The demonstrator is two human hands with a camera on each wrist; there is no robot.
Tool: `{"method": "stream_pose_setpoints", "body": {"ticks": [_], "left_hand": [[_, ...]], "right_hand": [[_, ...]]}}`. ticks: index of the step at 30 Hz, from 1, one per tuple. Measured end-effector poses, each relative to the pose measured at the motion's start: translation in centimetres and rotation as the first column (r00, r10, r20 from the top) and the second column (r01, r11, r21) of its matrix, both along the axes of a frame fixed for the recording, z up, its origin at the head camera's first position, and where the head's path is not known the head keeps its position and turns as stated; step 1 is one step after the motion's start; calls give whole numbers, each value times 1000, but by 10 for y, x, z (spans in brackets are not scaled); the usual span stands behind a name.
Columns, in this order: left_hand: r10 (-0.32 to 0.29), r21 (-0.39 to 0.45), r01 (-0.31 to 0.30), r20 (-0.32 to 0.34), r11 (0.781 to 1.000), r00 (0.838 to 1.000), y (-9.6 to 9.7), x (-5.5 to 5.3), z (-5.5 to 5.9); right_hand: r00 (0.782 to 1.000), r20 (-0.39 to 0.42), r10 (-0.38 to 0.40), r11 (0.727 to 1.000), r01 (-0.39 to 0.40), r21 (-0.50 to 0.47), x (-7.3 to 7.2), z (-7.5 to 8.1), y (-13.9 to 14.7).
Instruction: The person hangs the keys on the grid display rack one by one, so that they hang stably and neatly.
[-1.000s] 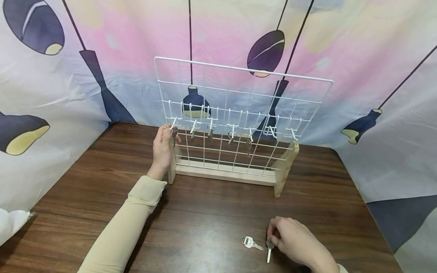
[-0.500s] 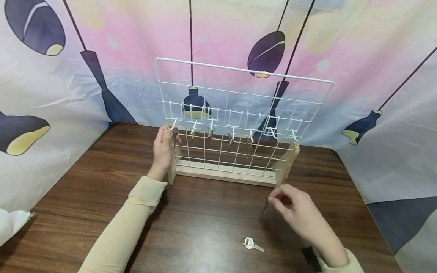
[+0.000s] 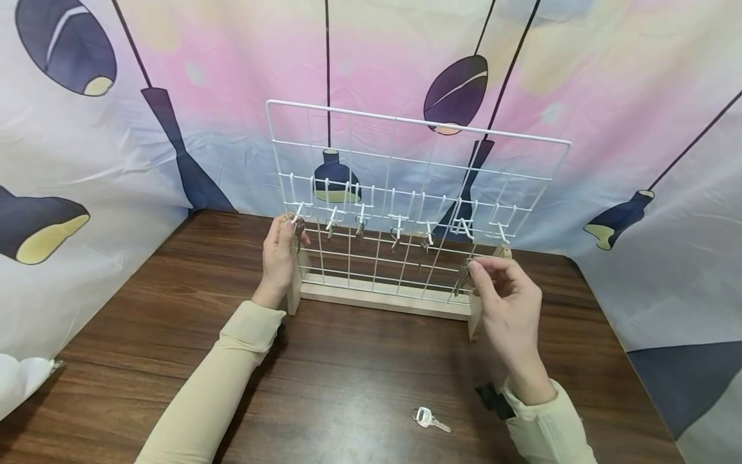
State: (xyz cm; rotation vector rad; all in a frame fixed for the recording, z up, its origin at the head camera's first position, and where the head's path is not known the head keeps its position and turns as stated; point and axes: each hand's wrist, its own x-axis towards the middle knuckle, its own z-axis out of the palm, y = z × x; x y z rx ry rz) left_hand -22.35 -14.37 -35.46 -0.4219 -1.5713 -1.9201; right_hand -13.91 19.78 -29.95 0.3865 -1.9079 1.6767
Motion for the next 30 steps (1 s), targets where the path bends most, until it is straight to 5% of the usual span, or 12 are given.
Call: {"method": "stream_pose_setpoints", "body": {"ticks": [6,13,19,30], "left_hand": [[-15,4,15,-12,1000,1000,0,-1,-1],[-22,7,23,-20,1000,1000,0,0,0],[-20,16,20,-22,1000,1000,1,-1,-2],[-23,4,24,-37,1000,999,0,-1,-2]], "right_hand": [[1000,-12,24,968,-26,-250,-5,9,-13],[998,-24,65,903,-69,-425,-10,12,-24],[995,-56,84,866,-101,-489,-11,12,-28],[992,-77,96,841,-122,-528,-11,13,-30]]}}
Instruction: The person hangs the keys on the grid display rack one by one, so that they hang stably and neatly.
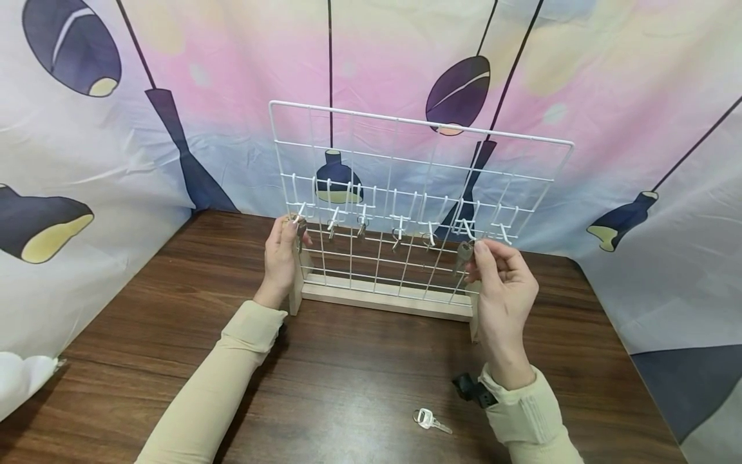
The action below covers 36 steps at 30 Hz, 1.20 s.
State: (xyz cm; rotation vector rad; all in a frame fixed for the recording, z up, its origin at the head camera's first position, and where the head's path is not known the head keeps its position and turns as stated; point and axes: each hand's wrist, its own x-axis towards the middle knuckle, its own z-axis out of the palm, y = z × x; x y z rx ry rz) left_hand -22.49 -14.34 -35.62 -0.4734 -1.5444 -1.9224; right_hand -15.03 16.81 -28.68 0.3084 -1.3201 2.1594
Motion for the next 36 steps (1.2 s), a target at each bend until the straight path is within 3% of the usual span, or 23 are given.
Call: {"method": "stream_pose_setpoints", "body": {"ticks": [11,18,21,23,24,25,26,27,29,32,33,34,36], "left_hand": [[-4,9,4,8,1000,1000,0,0,0],[-2,13,2,17,1000,1000,0,0,0],[-9,20,9,30,1000,1000,0,0,1],[-11,22,10,39,1000,999,-1,1,1],[-6,16,5,46,1000,999,-1,1,1],[0,9,0,51,1000,999,-2,0,1],[4,1,-4,55,1000,998,-2,0,1],[12,-11,-11,61,1000,998,-3,0,0],[24,-27,-22,69,999,997,-4,0,0],[31,-35,-29,71,999,997,-4,1,-1],[28,-32,-26,67,999,997,-3,1,-1],[28,-32,-26,58,999,998,-3,1,-1],[26,-30,-25,40,999,999,-2,1,0]], "right_hand": [[998,55,-35,999,34,14,-1,0,-1],[996,91,4,1000,-6,11,4,-6,2],[990,139,13,994,-28,108,8,-10,7],[982,187,1,962,-52,268,12,-14,11],[978,208,-6,924,-74,374,14,-17,13],[974,227,-5,868,-108,484,16,-21,16],[971,238,-4,787,-144,600,18,-24,19],[967,254,0,685,-185,705,21,-28,21],[953,296,60,444,-291,847,28,-38,26],[910,382,159,76,-397,915,42,-53,29],[896,410,171,-19,-413,910,46,-58,30],[885,430,181,-97,-419,903,51,-63,30],[879,442,178,-208,-406,890,58,-73,30]]}}
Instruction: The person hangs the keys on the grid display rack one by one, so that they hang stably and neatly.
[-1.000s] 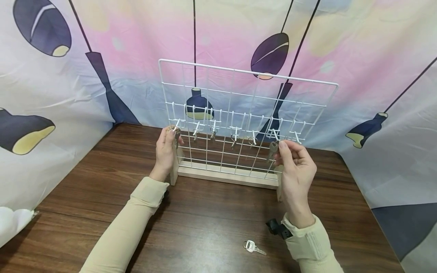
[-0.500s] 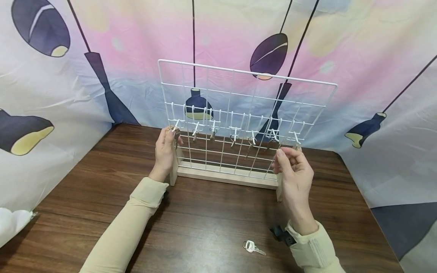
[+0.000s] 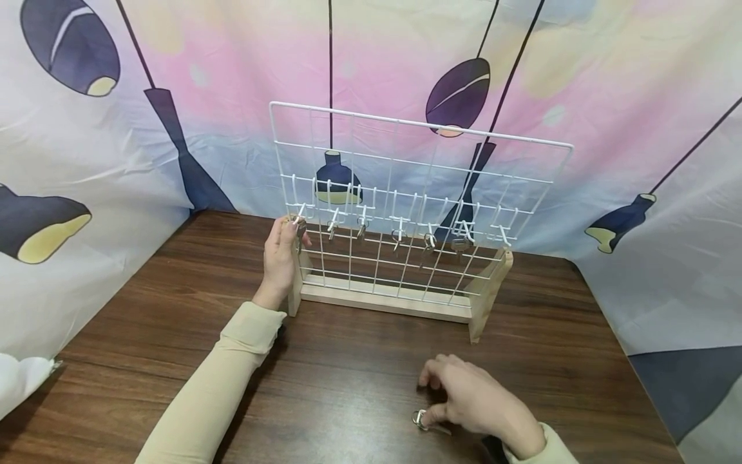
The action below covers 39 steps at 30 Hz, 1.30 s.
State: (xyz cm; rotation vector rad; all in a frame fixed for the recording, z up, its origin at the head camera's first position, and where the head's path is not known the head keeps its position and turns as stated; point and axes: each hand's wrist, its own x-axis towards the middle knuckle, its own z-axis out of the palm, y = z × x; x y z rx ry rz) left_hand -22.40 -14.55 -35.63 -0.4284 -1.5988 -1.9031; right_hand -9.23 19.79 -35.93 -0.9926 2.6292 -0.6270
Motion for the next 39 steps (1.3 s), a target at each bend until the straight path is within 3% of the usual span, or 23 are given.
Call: {"method": "stream_pose_setpoints", "body": {"ticks": [2,7,19,28,31,39], "left_hand": [[-5,4,6,-18,1000,1000,0,0,0],[-28,27,28,-28,999,999,1,0,2],[-27,4,27,24,1000,999,-1,2,1],[25,-39,-24,37,999,999,5,21,22],[8,-20,-7,44,1000,999,5,19,20],[-1,1,1,44,1000,999,0,2,4]], "right_hand": [[1000,21,13,999,-14,42,5,-9,-1],[990,133,41,999,-41,-7,8,-22,-3],[980,196,40,998,-29,-62,10,-27,-2],[971,223,86,992,-64,-104,6,-27,-1],[974,208,91,991,-68,-112,7,-28,-1],[962,235,137,976,-90,-200,5,-28,-1]]}}
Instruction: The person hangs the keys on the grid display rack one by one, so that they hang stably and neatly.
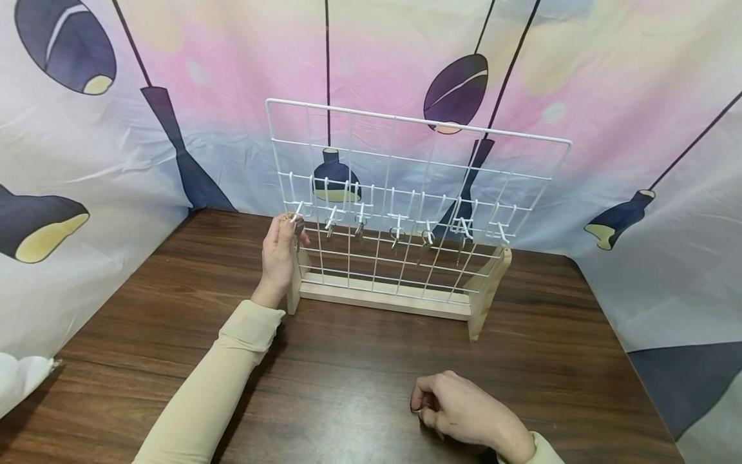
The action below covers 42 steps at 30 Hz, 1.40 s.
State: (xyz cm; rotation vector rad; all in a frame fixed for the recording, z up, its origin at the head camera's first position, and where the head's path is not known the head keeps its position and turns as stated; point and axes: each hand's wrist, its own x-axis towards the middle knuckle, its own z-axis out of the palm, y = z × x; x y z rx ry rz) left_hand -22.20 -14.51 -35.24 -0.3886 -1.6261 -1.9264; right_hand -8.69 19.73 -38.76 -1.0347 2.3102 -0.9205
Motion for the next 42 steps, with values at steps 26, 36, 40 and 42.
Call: {"method": "stream_pose_setpoints", "body": {"ticks": [26,36,40,42], "left_hand": [[4,14,-3,-56,1000,998,-1,1,0],[-3,8,3,-28,1000,1000,-1,-1,-5],[6,-12,-6,-17,1000,1000,1,6,2],[17,-25,-18,-18,1000,1000,3,11,8]], "right_hand": [[678,50,-734,346,436,-831,-41,93,29],[674,278,-685,11,391,-921,-58,109,23],[672,324,-666,-17,420,-907,-60,106,25],[667,325,-670,0,437,-899,-60,104,27]]}}
